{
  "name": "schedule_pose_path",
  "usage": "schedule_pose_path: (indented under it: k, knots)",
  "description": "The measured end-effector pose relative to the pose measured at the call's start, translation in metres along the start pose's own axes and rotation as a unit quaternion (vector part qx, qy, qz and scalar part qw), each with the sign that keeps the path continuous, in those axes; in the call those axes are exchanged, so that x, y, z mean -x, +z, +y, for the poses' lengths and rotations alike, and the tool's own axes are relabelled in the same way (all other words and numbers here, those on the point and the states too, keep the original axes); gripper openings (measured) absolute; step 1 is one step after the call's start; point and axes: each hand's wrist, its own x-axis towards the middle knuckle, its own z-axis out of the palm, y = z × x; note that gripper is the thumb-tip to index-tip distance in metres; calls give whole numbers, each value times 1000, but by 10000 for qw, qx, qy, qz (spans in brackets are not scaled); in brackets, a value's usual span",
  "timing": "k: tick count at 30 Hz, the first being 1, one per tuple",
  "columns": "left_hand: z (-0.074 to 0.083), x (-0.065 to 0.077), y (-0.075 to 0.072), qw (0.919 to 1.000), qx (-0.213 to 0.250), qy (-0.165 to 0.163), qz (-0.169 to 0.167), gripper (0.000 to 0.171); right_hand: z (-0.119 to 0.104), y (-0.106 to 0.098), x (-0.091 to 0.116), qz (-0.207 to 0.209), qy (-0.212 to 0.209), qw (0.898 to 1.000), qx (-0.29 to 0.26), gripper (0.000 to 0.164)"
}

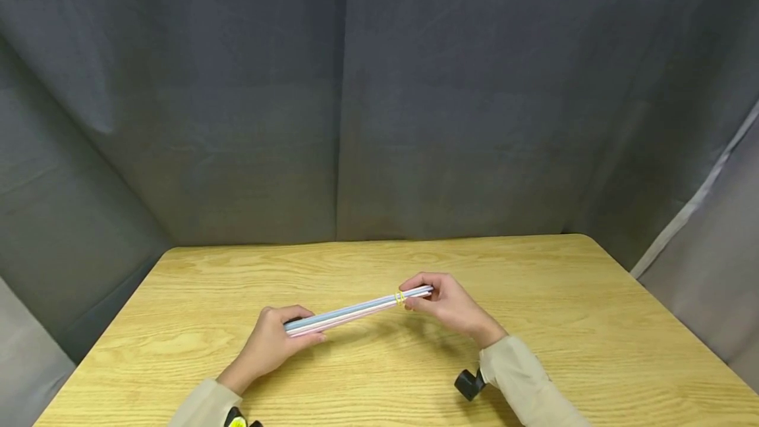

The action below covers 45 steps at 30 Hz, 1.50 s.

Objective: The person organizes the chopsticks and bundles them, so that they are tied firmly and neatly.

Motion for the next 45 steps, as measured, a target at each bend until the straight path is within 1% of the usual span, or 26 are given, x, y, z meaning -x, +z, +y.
schedule_pose_path:
  k: [5,10,12,15,22,28,31,34,38,40,42,45]
  knots:
    - [3,0,0,9989,272,-382,-23,29,1,0,-1,-43,-99,9998,162,19]
    - [6,0,1,9961,590,-647,-55,28,3,0,-2,-144,-190,9995,209,25]
    - [8,1,2,9956,627,-700,-38,29,4,1,-2,-184,-202,9994,213,27]
    - [9,0,4,9948,648,-782,28,29,4,1,-3,-161,-220,9992,289,26]
    - [11,0,7,9929,768,-900,-80,29,-3,6,-3,-68,-453,9926,1128,23]
    - [10,1,10,9913,848,-1006,-89,29,-6,7,-4,-124,-417,9896,1368,24]
    - [7,1,11,9899,883,-1102,-96,30,-6,5,-5,-245,-433,9886,1421,27]
    - [5,1,10,9891,878,-1181,-61,30,-5,2,-6,-392,-541,9880,1392,27]
    - [2,2,8,9888,875,-1203,-80,30,0,-1,-7,-639,-669,9875,1276,16]
    - [2,3,7,9887,879,-1213,-101,29,2,-1,-7,-730,-662,9877,1217,11]
    - [2,2,7,9888,854,-1220,-104,30,4,-1,-8,-758,-642,9882,1166,10]
    - [3,1,8,9892,842,-1193,-97,29,4,-2,-9,-648,-575,9894,1163,11]
